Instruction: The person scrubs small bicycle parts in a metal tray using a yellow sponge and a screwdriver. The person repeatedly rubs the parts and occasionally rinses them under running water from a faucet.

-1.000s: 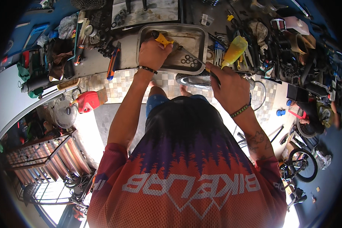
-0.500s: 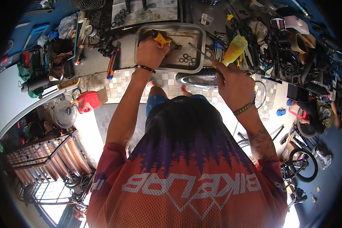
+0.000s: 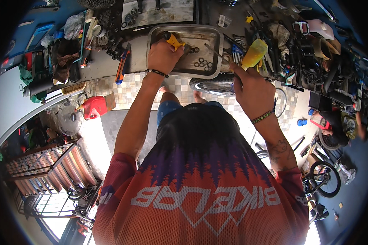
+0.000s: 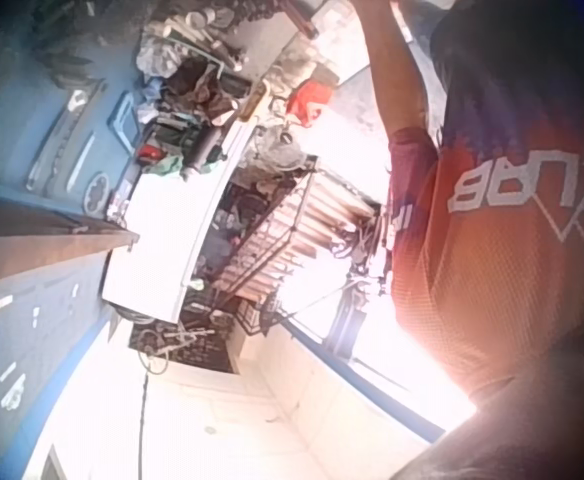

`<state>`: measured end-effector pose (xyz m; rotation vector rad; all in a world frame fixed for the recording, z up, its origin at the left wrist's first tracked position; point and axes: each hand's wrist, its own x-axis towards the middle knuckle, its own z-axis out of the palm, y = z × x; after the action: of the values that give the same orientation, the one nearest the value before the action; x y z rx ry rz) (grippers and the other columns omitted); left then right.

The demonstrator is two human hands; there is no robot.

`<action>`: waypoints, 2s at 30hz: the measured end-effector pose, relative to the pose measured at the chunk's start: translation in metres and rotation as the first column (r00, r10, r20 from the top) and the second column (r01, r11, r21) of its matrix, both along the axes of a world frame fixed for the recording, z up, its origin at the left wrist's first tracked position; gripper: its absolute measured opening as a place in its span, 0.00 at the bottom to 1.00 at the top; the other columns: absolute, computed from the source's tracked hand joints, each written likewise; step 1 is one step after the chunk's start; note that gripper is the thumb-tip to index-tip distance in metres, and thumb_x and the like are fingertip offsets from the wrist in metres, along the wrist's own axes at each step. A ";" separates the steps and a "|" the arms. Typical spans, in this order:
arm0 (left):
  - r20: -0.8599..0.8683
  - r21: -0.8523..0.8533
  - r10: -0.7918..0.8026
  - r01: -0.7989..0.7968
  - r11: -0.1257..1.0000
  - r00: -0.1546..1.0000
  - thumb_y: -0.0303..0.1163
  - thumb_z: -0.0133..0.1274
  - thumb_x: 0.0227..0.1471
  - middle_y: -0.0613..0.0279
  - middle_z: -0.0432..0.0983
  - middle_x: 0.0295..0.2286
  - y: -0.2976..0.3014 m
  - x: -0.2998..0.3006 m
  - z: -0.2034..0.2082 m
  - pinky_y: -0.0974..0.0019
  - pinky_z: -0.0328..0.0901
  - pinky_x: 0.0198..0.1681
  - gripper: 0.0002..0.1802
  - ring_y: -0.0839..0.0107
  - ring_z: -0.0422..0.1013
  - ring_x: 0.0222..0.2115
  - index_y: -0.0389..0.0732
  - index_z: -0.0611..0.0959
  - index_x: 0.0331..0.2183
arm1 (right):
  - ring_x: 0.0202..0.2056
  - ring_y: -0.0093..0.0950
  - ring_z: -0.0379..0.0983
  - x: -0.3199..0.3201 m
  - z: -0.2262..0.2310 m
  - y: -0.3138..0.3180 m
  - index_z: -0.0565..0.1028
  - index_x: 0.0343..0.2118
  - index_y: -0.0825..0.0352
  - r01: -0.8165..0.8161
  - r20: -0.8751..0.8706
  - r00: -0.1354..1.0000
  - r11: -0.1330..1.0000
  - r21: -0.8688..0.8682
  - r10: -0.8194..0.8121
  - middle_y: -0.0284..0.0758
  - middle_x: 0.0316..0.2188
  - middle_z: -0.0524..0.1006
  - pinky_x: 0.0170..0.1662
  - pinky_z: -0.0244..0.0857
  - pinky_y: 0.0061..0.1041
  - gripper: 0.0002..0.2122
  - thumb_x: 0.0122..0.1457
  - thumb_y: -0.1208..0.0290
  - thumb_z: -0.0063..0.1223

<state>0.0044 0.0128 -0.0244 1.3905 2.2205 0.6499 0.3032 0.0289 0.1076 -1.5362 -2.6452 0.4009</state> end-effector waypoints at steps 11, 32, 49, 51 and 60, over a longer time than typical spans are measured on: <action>-0.024 0.022 -0.007 0.008 1.000 1.000 0.46 0.74 0.50 0.44 0.86 0.27 -0.001 0.005 0.011 0.48 0.77 0.43 0.23 0.43 0.84 0.34 0.34 0.86 0.28 | 0.32 0.41 0.84 -0.005 -0.010 -0.007 0.85 0.57 0.49 -0.070 -0.092 0.994 0.994 -0.087 0.062 0.36 0.33 0.82 0.33 0.77 0.42 0.18 0.64 0.70 0.62; -0.040 0.047 -0.022 0.024 0.999 0.999 0.46 0.74 0.50 0.49 0.87 0.29 0.001 0.004 -0.003 0.47 0.77 0.46 0.21 0.44 0.83 0.38 0.37 0.87 0.30 | 0.29 0.40 0.84 -0.005 -0.004 -0.005 0.84 0.58 0.51 -0.100 -0.072 0.993 0.993 -0.055 0.096 0.37 0.33 0.82 0.32 0.79 0.42 0.19 0.63 0.69 0.63; -0.024 0.074 -0.020 0.021 0.997 1.000 0.46 0.74 0.50 0.47 0.87 0.29 0.001 0.003 -0.008 0.48 0.78 0.45 0.22 0.43 0.83 0.37 0.36 0.87 0.30 | 0.31 0.39 0.83 -0.005 -0.006 -0.004 0.85 0.58 0.48 -0.085 -0.058 0.995 0.994 -0.062 0.081 0.35 0.32 0.80 0.32 0.77 0.41 0.20 0.62 0.69 0.64; -0.031 0.063 -0.018 0.020 0.998 0.999 0.46 0.74 0.50 0.47 0.87 0.29 0.001 0.003 -0.008 0.48 0.78 0.44 0.23 0.43 0.84 0.36 0.35 0.86 0.30 | 0.30 0.39 0.83 -0.004 -0.007 -0.004 0.85 0.57 0.47 -0.080 -0.056 0.995 0.995 -0.058 0.077 0.34 0.32 0.80 0.32 0.77 0.41 0.20 0.62 0.69 0.65; -0.097 0.036 -0.025 0.028 0.999 0.995 0.47 0.74 0.51 0.49 0.87 0.31 0.001 0.005 -0.002 0.47 0.77 0.47 0.22 0.44 0.83 0.40 0.37 0.87 0.32 | 0.30 0.40 0.83 -0.005 -0.006 -0.004 0.85 0.57 0.47 -0.078 -0.048 0.996 0.995 -0.054 0.075 0.34 0.32 0.80 0.32 0.77 0.41 0.20 0.63 0.69 0.64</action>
<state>0.0090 0.0133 -0.0266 1.4966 2.2705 0.6305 0.2986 0.0253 0.1014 -1.4253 -2.6858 0.5130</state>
